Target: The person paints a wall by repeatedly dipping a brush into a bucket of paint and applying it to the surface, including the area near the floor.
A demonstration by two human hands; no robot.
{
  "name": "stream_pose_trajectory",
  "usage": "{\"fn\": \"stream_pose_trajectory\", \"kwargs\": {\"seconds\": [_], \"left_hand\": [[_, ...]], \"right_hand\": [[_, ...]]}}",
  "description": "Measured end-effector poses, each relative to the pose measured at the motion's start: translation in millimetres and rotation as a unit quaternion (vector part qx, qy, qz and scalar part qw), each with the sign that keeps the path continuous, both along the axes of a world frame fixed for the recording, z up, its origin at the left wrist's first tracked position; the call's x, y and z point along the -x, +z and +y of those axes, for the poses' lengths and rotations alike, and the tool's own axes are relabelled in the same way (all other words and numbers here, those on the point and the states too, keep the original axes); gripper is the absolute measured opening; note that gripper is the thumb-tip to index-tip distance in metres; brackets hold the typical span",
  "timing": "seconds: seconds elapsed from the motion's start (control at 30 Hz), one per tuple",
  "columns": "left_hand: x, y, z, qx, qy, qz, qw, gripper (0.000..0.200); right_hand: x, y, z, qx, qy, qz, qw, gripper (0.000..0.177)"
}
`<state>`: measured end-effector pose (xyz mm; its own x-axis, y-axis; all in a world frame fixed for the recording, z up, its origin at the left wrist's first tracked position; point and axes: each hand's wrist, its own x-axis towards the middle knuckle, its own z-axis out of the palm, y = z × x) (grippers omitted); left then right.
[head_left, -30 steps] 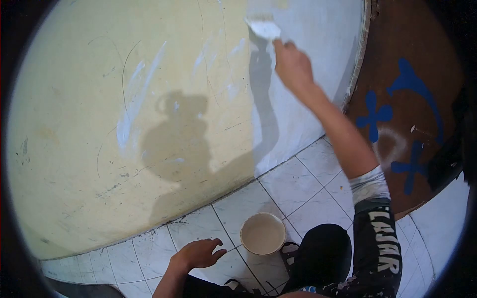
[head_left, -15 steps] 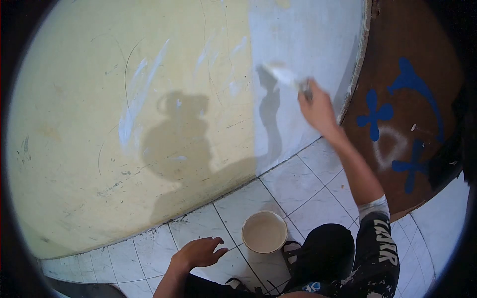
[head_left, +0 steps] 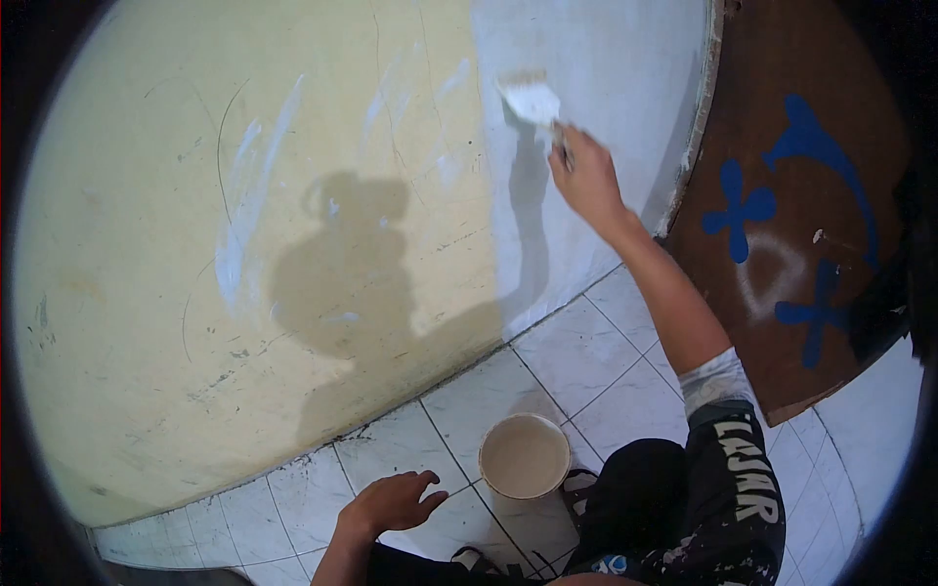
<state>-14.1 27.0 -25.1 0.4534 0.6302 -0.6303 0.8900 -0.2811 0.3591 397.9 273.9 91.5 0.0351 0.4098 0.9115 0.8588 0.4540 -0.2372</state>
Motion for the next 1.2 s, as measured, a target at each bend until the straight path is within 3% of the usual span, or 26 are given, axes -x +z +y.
{"fn": "stream_pose_trajectory", "kwargs": {"seconds": [0.13, 0.27, 0.37, 0.53, 0.57, 0.63, 0.67, 0.73, 0.77, 0.83, 0.9, 0.97, 1.0, 1.07, 1.2], "left_hand": [[-5.9, 4.7, -0.8, 0.01, -0.017, -0.001, 1.0, 0.055], [-11.6, 7.0, 0.2, 0.008, -0.014, -0.001, 1.0, 0.055], [-14.1, 0.4, 2.0, 0.001, -0.016, -0.005, 1.0, 0.055], [-13.3, -8.2, 7.5, -0.009, -0.026, -0.011, 1.0, 0.053], [-12.9, -6.6, 6.3, -0.002, -0.025, -0.006, 1.0, 0.053], [-12.7, -3.4, 4.7, -0.008, -0.015, -0.013, 1.0, 0.052], [-11.9, 1.9, 2.1, -0.01, -0.015, -0.026, 0.999, 0.054], [-7.8, 3.6, -0.8, -0.008, -0.01, -0.021, 1.0, 0.053], [-6.9, 4.1, -2.9, -0.013, -0.003, -0.019, 1.0, 0.053], [-5.7, 8.4, -6.0, 0.002, 0.002, 0.0, 1.0, 0.052], [-0.5, 7.3, -8.5, -0.006, 0.009, -0.013, 1.0, 0.051], [-1.8, 14.0, -10.7, -0.008, 0.014, -0.005, 1.0, 0.05], [-3.2, 17.5, -10.9, -0.003, 0.021, 0.007, 1.0, 0.049], [-2.5, 21.5, -13.5, 0.012, 0.031, 0.014, 0.999, 0.048], [-2.1, 17.1, -11.8, 0.003, 0.028, 0.011, 1.0, 0.047]], "right_hand": [[-23.2, -62.6, -42.9, 0.207, -0.05, -0.064, 0.975, 0.032], [-36.3, -59.4, -81.0, 0.43, -0.074, -0.046, 0.899, 0.027], [-31.1, -8.6, -70.2, 0.364, -0.068, -0.076, 0.926, 0.026], [-11.7, 142.9, -28.4, 0.196, -0.037, -0.116, 0.973, 0.027], [-8.8, 163.6, -27.8, 0.109, -0.035, -0.146, 0.983, 0.024], [-4.8, 194.9, -28.2, 0.023, -0.044, -0.175, 0.983, 0.025], [-1.0, 202.9, -39.5, 0.033, -0.044, -0.173, 0.983, 0.025], [7.3, 210.1, -55.6, 0.009, -0.042, -0.143, 0.989, 0.013], [18.1, 198.2, -61.3, 0.017, -0.041, -0.144, 0.989, 0.013], [36.3, 171.6, -72.2, -0.017, -0.032, -0.005, 0.999, 0.016], [31.5, 91.6, -27.0, -0.067, -0.015, 0.0, 0.998, 0.023], [46.1, 0.0, -14.8, 0.018, -0.004, 0.0, 1.0, 0.019], [52.3, -52.8, -10.6, 0.014, -0.04, -0.042, 0.998, 0.018], [50.7, -141.4, -10.2, 0.003, 0.011, -0.036, 0.999, 0.025], [36.0, -219.8, -44.7, 0.153, -0.01, -0.043, 0.987, 0.024]]}}
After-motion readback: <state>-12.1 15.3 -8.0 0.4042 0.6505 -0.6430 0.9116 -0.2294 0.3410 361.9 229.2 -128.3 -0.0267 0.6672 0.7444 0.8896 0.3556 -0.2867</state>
